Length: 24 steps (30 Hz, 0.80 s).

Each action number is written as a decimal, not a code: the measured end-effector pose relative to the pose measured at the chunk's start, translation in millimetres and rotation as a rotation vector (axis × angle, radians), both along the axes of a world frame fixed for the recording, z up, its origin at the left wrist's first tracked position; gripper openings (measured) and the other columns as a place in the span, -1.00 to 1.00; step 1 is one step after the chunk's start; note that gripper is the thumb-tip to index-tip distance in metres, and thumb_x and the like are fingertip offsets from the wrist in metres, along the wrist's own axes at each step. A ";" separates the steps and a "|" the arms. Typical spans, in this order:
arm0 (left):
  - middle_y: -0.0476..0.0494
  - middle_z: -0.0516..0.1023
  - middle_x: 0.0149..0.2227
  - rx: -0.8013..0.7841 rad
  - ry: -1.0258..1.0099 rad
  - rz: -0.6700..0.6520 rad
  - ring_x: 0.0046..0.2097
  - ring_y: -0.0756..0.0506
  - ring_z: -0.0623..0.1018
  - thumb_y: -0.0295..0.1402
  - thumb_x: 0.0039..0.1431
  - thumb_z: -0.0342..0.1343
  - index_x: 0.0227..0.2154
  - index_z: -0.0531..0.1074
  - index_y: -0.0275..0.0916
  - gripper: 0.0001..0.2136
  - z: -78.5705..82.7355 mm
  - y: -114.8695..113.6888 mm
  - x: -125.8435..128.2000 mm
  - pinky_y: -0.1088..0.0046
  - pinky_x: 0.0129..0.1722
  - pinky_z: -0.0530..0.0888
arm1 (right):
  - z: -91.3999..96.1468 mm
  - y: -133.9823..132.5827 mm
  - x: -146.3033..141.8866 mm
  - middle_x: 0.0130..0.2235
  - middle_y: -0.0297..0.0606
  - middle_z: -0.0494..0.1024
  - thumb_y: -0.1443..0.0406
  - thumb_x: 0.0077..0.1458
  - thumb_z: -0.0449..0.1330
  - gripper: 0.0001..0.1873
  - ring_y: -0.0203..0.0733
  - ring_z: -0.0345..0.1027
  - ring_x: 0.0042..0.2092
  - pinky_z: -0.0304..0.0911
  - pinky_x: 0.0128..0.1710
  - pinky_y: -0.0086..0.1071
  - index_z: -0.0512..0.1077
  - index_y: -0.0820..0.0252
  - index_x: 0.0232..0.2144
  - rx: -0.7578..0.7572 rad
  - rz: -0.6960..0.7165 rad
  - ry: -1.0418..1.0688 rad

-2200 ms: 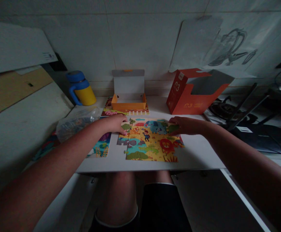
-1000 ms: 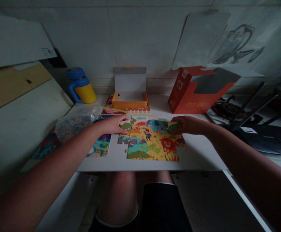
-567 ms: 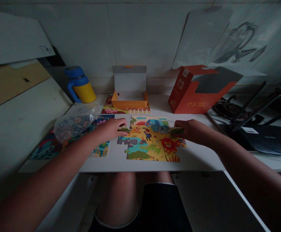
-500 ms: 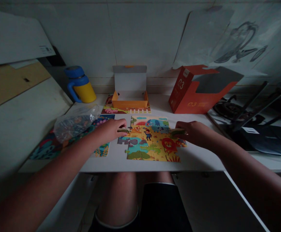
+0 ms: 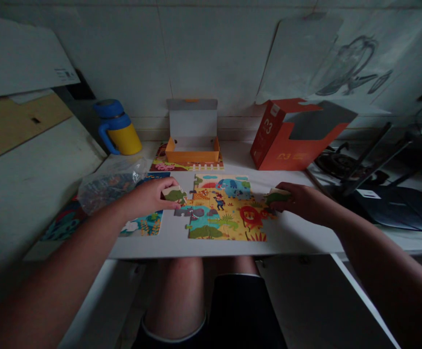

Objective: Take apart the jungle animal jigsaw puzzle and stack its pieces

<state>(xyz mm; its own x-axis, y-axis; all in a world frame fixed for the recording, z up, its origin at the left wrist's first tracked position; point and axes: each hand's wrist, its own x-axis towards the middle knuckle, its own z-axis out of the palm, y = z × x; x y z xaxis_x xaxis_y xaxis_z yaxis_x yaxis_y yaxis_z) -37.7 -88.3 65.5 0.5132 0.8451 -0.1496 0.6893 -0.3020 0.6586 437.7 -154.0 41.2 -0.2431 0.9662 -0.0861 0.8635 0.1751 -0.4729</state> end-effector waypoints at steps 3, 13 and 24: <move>0.00 0.59 -0.25 0.004 0.112 -0.085 -0.21 -0.15 0.55 -0.03 0.08 0.38 -0.14 0.47 -0.13 -0.60 4.0 -3.9 1.0 0.38 -0.28 0.38 | 6.7 0.3 -3.2 -0.28 -0.22 0.69 -0.01 0.16 0.35 -0.65 0.02 0.56 -0.29 0.39 -0.31 -0.19 0.49 0.06 -0.16 -0.131 0.006 0.062; -0.27 0.54 0.17 0.151 0.365 -0.158 0.14 -0.32 0.55 -0.07 -0.06 0.49 0.10 0.52 -0.18 -0.36 -7.1 3.1 11.8 0.28 0.09 0.44 | 0.3 7.1 -23.6 0.06 -0.06 0.67 0.04 -0.03 0.49 -0.37 0.21 0.59 0.02 0.48 0.01 -0.05 0.59 0.08 0.09 -0.006 0.077 -0.181; -0.23 0.60 0.05 0.077 0.499 -0.156 0.09 -0.31 0.57 -0.13 -0.16 0.54 0.00 0.49 -0.20 -0.36 1.6 13.6 25.4 0.31 0.00 0.45 | 6.1 19.4 -27.2 -0.04 -0.14 0.70 0.00 -0.06 0.49 -0.39 0.17 0.59 -0.05 0.41 -0.15 -0.18 0.56 0.08 0.02 -0.164 0.095 -0.216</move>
